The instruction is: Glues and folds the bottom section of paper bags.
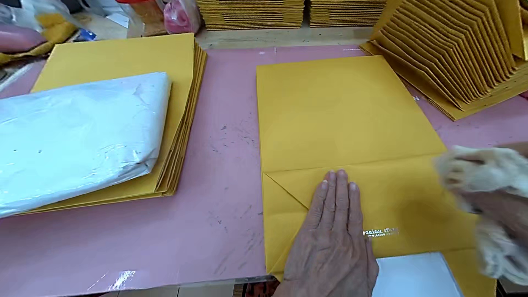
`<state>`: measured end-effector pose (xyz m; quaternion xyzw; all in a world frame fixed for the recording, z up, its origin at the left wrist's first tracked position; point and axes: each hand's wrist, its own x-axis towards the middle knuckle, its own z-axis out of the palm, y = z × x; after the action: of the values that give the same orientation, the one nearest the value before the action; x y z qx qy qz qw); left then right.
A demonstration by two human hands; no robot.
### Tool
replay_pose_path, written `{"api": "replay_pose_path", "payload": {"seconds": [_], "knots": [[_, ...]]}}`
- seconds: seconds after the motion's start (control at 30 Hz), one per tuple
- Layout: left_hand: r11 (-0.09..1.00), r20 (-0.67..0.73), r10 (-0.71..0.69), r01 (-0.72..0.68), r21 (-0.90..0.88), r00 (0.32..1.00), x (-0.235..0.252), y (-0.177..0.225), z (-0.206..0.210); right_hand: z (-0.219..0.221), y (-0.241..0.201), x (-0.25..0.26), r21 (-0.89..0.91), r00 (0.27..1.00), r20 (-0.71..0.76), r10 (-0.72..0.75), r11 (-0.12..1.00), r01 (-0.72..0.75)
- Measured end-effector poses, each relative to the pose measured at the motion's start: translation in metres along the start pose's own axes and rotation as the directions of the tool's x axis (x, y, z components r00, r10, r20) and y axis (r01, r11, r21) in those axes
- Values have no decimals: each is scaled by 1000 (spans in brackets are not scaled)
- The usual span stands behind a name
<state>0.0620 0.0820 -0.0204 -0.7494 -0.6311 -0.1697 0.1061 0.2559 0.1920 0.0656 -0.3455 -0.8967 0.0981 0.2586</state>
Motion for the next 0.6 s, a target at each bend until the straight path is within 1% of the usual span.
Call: {"api": "replay_pose_path", "payload": {"seconds": [0.03, 0.07, 0.1, 0.13, 0.17, 0.23, 0.3, 0.4, 0.43, 0.5, 0.53, 0.57, 0.6], "knots": [[1000, -31, 3, -4, -26, 1000, -1, -1, 1, 12, -13, 17, 3, 991, -3, -134, 991, 134], [998, -76, -4, -1, -61, 997, -2, 0, 0, 28, -26, 35, 4, 962, -22, -274, 962, 274], [994, -120, -21, 8, -109, 993, -4, 1, -2, 47, -40, 51, 33, 916, -51, -398, 916, 399], [991, -172, -36, 13, -134, 984, -6, 3, -5, 66, -53, 63, 70, 872, -40, -489, 869, 490], [988, -195, -60, 31, -148, 979, -9, 6, -7, 84, -64, 72, 109, 834, 1, -552, 829, 549], [988, -167, -96, 75, -133, 981, -10, 10, -10, 116, -79, 86, 141, 761, 98, -642, 765, 628], [988, -119, -106, 92, -122, 987, -6, 11, -11, 135, -90, 99, 124, 711, 112, -694, 720, 683], [991, -97, -64, 52, -126, 993, 1, 8, -11, 154, -109, 115, 111, 710, 73, -700, 714, 692], [991, -79, -57, 47, -122, 995, 1, 8, -12, 156, -116, 120, 106, 720, 105, -686, 728, 678], [994, -56, -38, 32, -103, 998, 2, 6, -12, 146, -130, 130, 84, 739, 278, -614, 782, 618], [995, -47, -25, 20, -102, 999, 2, 6, -13, 160, -128, 138, 102, 758, 162, -632, 774, 624], [995, -41, -14, 10, -104, 999, 2, 5, -13, 168, -125, 144, 123, 786, 66, -615, 786, 605], [994, -36, -8, 4, -105, 999, 2, 5, -13, 166, -120, 148, 132, 820, 13, -572, 814, 566]]}}
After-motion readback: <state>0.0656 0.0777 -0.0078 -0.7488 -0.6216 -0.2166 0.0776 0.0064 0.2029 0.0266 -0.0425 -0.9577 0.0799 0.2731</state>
